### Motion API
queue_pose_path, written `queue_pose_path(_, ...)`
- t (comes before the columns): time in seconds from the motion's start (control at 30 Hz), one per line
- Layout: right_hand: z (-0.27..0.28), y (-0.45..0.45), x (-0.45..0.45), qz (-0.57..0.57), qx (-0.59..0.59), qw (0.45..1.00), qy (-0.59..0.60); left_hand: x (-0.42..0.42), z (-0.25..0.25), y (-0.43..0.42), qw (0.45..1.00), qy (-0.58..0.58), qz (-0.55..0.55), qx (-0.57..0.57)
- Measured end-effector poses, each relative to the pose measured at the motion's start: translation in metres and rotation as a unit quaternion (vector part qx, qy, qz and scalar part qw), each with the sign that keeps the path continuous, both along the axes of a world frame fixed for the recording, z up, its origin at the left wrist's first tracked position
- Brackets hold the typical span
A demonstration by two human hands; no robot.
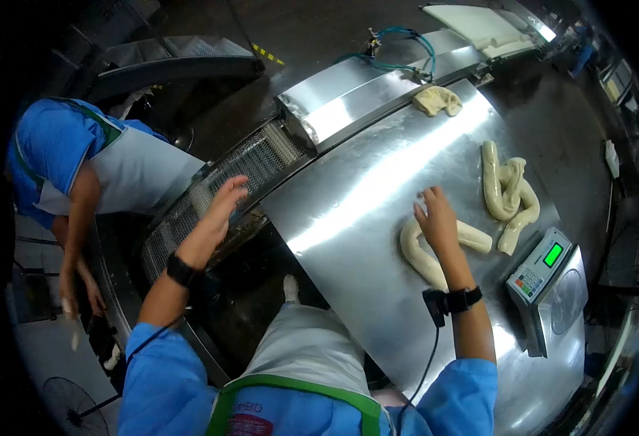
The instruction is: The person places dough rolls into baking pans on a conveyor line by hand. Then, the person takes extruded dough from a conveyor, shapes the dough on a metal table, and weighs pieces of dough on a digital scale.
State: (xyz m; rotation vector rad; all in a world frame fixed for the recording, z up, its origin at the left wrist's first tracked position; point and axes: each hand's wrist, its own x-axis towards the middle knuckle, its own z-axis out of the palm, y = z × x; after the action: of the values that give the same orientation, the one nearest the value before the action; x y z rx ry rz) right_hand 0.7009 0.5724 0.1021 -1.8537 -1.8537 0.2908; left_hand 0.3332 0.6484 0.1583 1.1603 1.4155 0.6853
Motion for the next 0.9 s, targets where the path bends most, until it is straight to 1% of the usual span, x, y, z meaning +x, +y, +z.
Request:
queue_pose_path(0.03,0.012,0.011,-0.012,0.008,0.008,0.998,0.055,-0.001,-0.007,0.019,1.0,0.01,0.016,0.016)
queue_pose_path(0.07,0.02,0.019,-0.024,0.01,0.007,0.999,0.053,-0.002,-0.015,0.036,0.999,0.021,0.033,0.031)
queue_pose_path(0.13,0.032,0.026,-0.043,0.106,-0.109,0.971,0.186,0.001,-0.029,0.063,0.999,0.003,0.02,0.03)
queue_pose_path(0.17,0.033,0.027,-0.051,0.102,-0.113,0.971,0.183,0.003,-0.035,0.073,0.999,-0.01,0.009,0.032)
queue_pose_path(0.2,0.033,0.026,-0.059,0.127,-0.153,0.955,0.221,0.006,-0.041,0.081,0.999,-0.014,0.007,0.029)
queue_pose_path(0.23,0.032,0.026,-0.064,0.149,-0.19,0.935,0.259,0.01,-0.044,0.09,1.0,0.008,-0.01,0.014)
queue_pose_path(0.27,0.027,0.027,-0.069,0.145,-0.191,0.936,0.256,0.011,-0.049,0.096,0.999,0.032,-0.024,0.0)
queue_pose_path(0.3,0.017,0.028,-0.074,0.146,-0.208,0.931,0.263,0.013,-0.056,0.101,0.998,0.065,-0.013,-0.004)
queue_pose_path(0.33,0.015,0.03,-0.084,0.146,-0.224,0.925,0.271,0.014,-0.057,0.106,0.998,0.061,-0.016,-0.006)
queue_pose_path(0.37,0.016,0.031,-0.092,0.13,-0.247,0.91,0.307,0.015,-0.059,0.112,0.993,0.111,-0.031,0.005)
queue_pose_path(0.4,0.018,0.035,-0.098,0.126,-0.248,0.911,0.304,0.016,-0.06,0.118,0.986,0.159,-0.046,0.017)
queue_pose_path(0.43,0.023,0.038,-0.104,0.112,-0.264,0.887,0.362,0.017,-0.065,0.126,0.987,0.156,-0.048,0.016)
queue_pose_path(0.47,0.025,0.04,-0.109,0.096,-0.279,0.858,0.421,0.019,-0.068,0.134,0.977,0.198,-0.065,0.035)
queue_pose_path(0.5,0.024,0.043,-0.113,0.09,-0.28,0.858,0.422,0.022,-0.071,0.141,0.966,0.239,-0.081,0.055)
queue_pose_path(0.57,0.022,0.047,-0.115,0.067,-0.27,0.831,0.482,0.027,-0.075,0.149,0.962,0.253,-0.092,0.046)
queue_pose_path(0.63,0.018,0.049,-0.114,0.053,-0.263,0.829,0.49,0.031,-0.08,0.152,0.957,0.267,-0.105,0.038)
queue_pose_path(0.83,0.009,0.042,-0.113,0.001,-0.268,0.824,0.5,0.031,-0.105,0.159,0.964,0.221,-0.138,0.041)
queue_pose_path(0.9,0.005,0.036,-0.112,-0.018,-0.274,0.822,0.499,0.032,-0.107,0.154,0.955,0.249,-0.15,0.051)
